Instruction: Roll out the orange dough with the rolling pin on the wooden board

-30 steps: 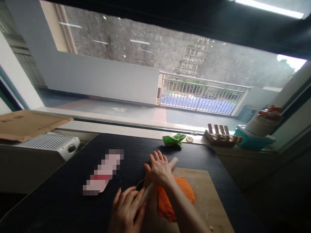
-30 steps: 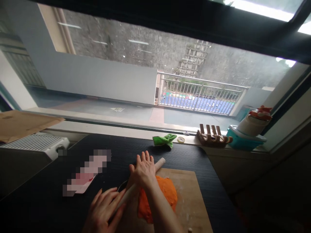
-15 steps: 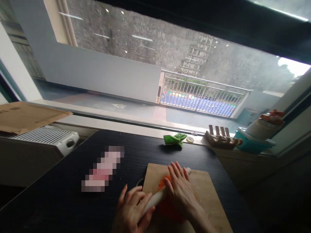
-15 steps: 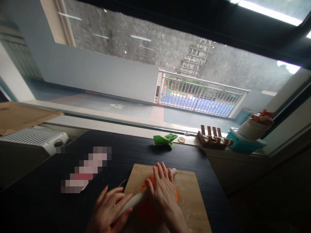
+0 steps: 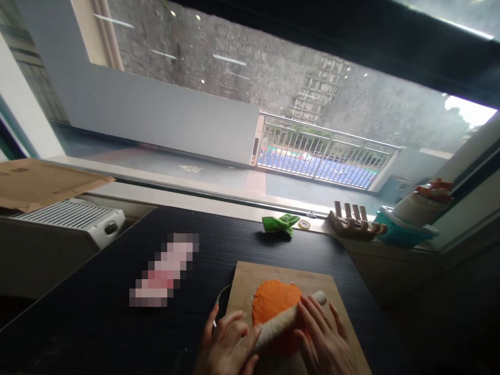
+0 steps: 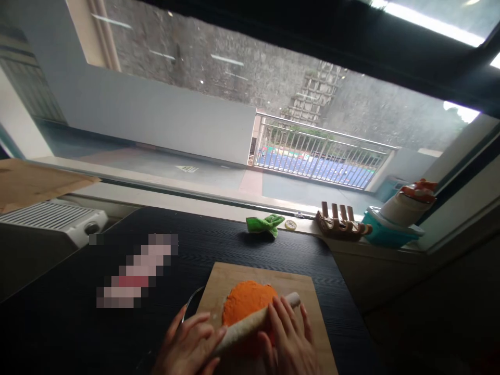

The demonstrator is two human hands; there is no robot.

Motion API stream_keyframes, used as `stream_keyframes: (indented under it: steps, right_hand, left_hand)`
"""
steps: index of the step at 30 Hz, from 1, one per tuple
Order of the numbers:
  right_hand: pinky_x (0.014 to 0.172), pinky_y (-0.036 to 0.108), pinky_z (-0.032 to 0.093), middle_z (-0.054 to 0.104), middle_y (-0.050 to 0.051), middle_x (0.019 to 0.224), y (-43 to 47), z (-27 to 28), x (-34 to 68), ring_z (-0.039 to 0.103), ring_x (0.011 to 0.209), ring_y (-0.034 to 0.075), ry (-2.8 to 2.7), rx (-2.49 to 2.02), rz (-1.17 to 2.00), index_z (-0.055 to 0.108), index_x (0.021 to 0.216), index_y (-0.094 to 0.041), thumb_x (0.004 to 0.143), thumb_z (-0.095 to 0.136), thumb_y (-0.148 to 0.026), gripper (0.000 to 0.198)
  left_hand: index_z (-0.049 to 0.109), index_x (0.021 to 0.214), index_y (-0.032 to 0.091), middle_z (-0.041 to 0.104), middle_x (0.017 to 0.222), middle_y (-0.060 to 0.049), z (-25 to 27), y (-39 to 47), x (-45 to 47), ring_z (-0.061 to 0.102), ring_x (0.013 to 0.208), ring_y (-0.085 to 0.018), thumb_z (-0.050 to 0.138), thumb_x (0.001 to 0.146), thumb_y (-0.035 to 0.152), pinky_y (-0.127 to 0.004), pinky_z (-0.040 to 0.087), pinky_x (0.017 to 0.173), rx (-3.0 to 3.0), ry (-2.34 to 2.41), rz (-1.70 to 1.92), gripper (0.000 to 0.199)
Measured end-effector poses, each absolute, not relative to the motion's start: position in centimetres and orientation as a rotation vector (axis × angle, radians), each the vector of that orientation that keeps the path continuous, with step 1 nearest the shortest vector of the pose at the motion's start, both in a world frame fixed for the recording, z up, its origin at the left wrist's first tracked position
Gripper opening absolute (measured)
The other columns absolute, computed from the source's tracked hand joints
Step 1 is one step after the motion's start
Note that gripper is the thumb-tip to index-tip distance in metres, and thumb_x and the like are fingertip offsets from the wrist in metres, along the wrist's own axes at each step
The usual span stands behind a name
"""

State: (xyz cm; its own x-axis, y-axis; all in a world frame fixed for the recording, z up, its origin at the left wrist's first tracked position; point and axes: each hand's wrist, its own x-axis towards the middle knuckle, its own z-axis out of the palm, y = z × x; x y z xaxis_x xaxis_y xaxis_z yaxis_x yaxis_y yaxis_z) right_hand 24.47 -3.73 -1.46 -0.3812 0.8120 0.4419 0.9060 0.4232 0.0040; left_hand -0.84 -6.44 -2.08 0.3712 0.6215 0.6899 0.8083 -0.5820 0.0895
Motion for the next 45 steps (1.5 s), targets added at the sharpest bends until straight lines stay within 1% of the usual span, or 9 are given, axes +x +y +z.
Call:
stream_keyframes:
  steps: [3, 8, 11, 18, 25, 28, 36, 40, 45]
  right_hand:
    - [0.111, 0.045, 0.017, 0.055, 0.003, 0.13, 0.6, 1.1, 22.3, 0.037, 0.13, 0.022, -2.325, -1.688, -0.097, 0.061, 0.114, -0.026, 0.096, 0.034, -0.039, 0.035]
    - [0.106, 0.044, 0.028, 0.043, 0.011, 0.14, 8.7, 2.5, 19.3, 0.031, 0.134, 0.024, -2.192, -1.864, 0.205, 0.051, 0.129, -0.018, 0.096, 0.031, -0.039, 0.044]
    - [0.108, 0.041, 0.027, 0.047, 0.008, 0.137, 7.7, 1.6, 19.9, 0.028, 0.135, 0.023, -2.13, -1.896, 0.174, 0.053, 0.126, -0.017, 0.096, 0.026, -0.039, 0.046]
    - [0.109, 0.049, 0.025, 0.047, 0.003, 0.138, -1.9, -1.0, 22.1, 0.023, 0.137, 0.026, -2.094, -1.835, -0.105, 0.053, 0.127, -0.022, 0.095, 0.022, -0.045, 0.05]
    - [0.108, 0.048, 0.025, 0.046, 0.007, 0.139, 7.9, 2.3, 20.2, 0.022, 0.137, 0.027, -2.072, -1.96, 0.206, 0.049, 0.131, -0.017, 0.096, 0.024, -0.041, 0.049]
    - [0.108, 0.045, 0.027, 0.044, 0.007, 0.14, 7.8, 2.1, 20.1, 0.023, 0.137, 0.027, -2.096, -1.933, 0.217, 0.047, 0.132, -0.016, 0.096, 0.026, -0.042, 0.05]
    - [0.105, 0.052, 0.031, 0.04, 0.0, 0.143, -3.8, -2.9, 22.8, 0.023, 0.137, 0.029, -2.145, -1.728, -0.22, 0.048, 0.132, -0.031, 0.092, 0.033, -0.052, 0.048]
    - [0.11, 0.046, 0.024, 0.043, 0.003, 0.141, 1.3, 0.1, 20.8, 0.018, 0.139, 0.025, -2.144, -1.874, 0.069, 0.047, 0.134, -0.023, 0.095, 0.025, -0.048, 0.05]
    - [0.107, 0.043, 0.029, 0.044, 0.008, 0.14, 8.5, 3.4, 18.1, 0.025, 0.137, 0.024, -2.132, -1.912, 0.343, 0.045, 0.134, -0.017, 0.097, 0.024, -0.041, 0.049]
  left_hand:
    - [0.055, 0.121, 0.027, 0.066, 0.097, 0.002, -0.9, -4.5, -1.3, 0.058, 0.104, -0.018, 0.057, 0.082, 0.021, -0.044, 0.026, 0.108, -2.342, -1.346, -0.905, 0.04]
    - [0.057, 0.117, 0.026, 0.065, 0.096, -0.001, -0.1, -2.1, -0.9, 0.056, 0.104, -0.021, 0.05, 0.087, 0.02, -0.052, 0.034, 0.101, -2.259, -1.52, -0.943, 0.032]
    - [0.055, 0.12, 0.025, 0.064, 0.101, -0.002, -0.5, -2.4, -0.3, 0.056, 0.103, -0.02, 0.048, 0.086, 0.017, -0.049, 0.035, 0.101, -2.247, -1.497, -0.952, 0.036]
    - [0.055, 0.123, 0.025, 0.064, 0.105, -0.001, -1.2, -4.6, -0.6, 0.053, 0.112, -0.019, 0.054, 0.079, 0.013, -0.043, 0.02, 0.112, -2.324, -1.302, -0.951, 0.046]
    - [0.053, 0.123, 0.025, 0.063, 0.105, -0.003, -0.5, -1.7, 0.6, 0.052, 0.111, -0.024, 0.05, 0.085, 0.017, -0.055, 0.03, 0.103, -2.233, -1.539, -0.934, 0.04]
    - [0.054, 0.122, 0.026, 0.064, 0.105, -0.003, -0.3, -1.9, 0.2, 0.053, 0.111, -0.023, 0.05, 0.084, 0.015, -0.056, 0.029, 0.104, -2.215, -1.551, -0.93, 0.039]
    - [0.057, 0.119, 0.03, 0.066, 0.1, 0.001, -1.6, -5.8, -1.4, 0.052, 0.115, -0.022, 0.049, 0.079, 0.01, -0.05, 0.019, 0.111, -2.315, -1.344, -1.039, 0.046]
    - [0.054, 0.123, 0.029, 0.065, 0.104, 0.0, -2.1, -4.4, -1.9, 0.054, 0.113, -0.021, 0.055, 0.081, 0.02, -0.047, 0.019, 0.111, -2.259, -1.354, -1.055, 0.043]
    - [0.055, 0.121, 0.03, 0.066, 0.103, 0.0, -1.9, -2.8, -3.2, 0.058, 0.104, -0.019, 0.053, 0.084, 0.024, -0.045, 0.029, 0.104, -2.155, -1.493, -0.997, 0.038]
